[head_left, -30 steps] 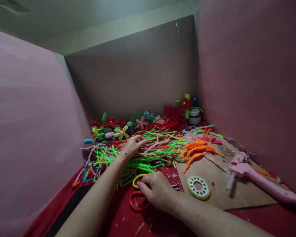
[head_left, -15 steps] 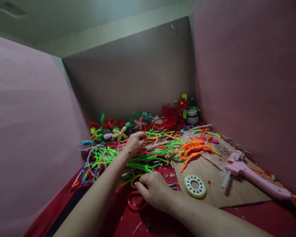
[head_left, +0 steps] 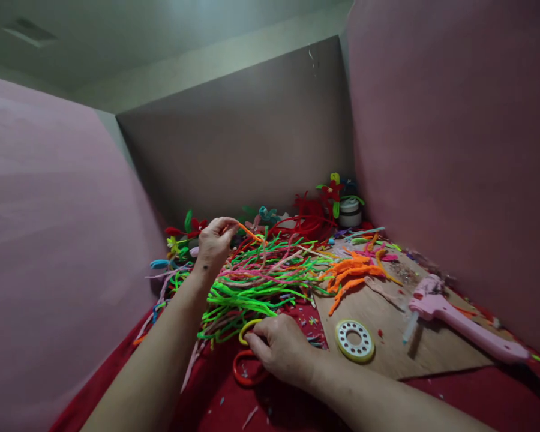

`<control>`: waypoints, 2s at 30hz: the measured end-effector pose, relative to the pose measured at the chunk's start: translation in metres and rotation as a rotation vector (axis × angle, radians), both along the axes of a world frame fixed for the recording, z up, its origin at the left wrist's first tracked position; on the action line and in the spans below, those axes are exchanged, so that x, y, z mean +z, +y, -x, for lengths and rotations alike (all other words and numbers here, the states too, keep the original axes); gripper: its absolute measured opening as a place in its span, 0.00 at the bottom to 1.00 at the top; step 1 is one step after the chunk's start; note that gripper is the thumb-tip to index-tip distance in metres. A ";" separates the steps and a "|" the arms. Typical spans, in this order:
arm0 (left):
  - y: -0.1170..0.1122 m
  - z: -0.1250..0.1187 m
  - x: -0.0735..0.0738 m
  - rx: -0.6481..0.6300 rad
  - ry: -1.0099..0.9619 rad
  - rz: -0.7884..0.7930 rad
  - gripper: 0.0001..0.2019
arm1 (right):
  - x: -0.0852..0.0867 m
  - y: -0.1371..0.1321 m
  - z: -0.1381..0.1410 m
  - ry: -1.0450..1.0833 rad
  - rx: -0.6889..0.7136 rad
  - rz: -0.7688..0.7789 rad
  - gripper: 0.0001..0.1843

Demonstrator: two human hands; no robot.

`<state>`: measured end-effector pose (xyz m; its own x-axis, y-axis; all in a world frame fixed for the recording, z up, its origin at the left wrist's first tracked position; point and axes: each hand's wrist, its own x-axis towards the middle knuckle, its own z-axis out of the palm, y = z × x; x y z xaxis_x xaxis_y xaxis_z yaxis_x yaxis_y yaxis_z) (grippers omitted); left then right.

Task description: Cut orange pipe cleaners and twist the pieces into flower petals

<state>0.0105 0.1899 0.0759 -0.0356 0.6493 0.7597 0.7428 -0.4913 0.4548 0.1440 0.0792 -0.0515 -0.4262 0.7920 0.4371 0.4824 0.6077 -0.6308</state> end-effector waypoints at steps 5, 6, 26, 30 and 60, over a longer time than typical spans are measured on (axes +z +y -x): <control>-0.014 -0.001 0.008 -0.216 -0.080 0.075 0.07 | -0.002 0.003 -0.001 0.074 -0.015 0.078 0.18; -0.017 -0.002 0.009 -0.299 -0.192 0.140 0.07 | -0.003 0.004 -0.001 0.096 -0.014 0.088 0.18; -0.092 -0.009 -0.078 -0.304 0.560 0.154 0.10 | 0.029 0.031 -0.027 1.143 -0.017 0.596 0.17; -0.089 0.002 -0.080 -0.259 0.506 0.161 0.11 | 0.032 0.040 -0.036 1.299 -0.042 0.566 0.18; -0.103 0.073 -0.040 -0.126 0.580 0.426 0.12 | 0.039 0.047 -0.048 1.546 -0.099 0.751 0.05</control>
<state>-0.0620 0.0866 0.0358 0.3904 0.8653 0.3144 0.8719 -0.4571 0.1754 0.1924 0.1259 -0.0127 0.0597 0.9944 -0.0869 -0.7844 -0.0071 -0.6202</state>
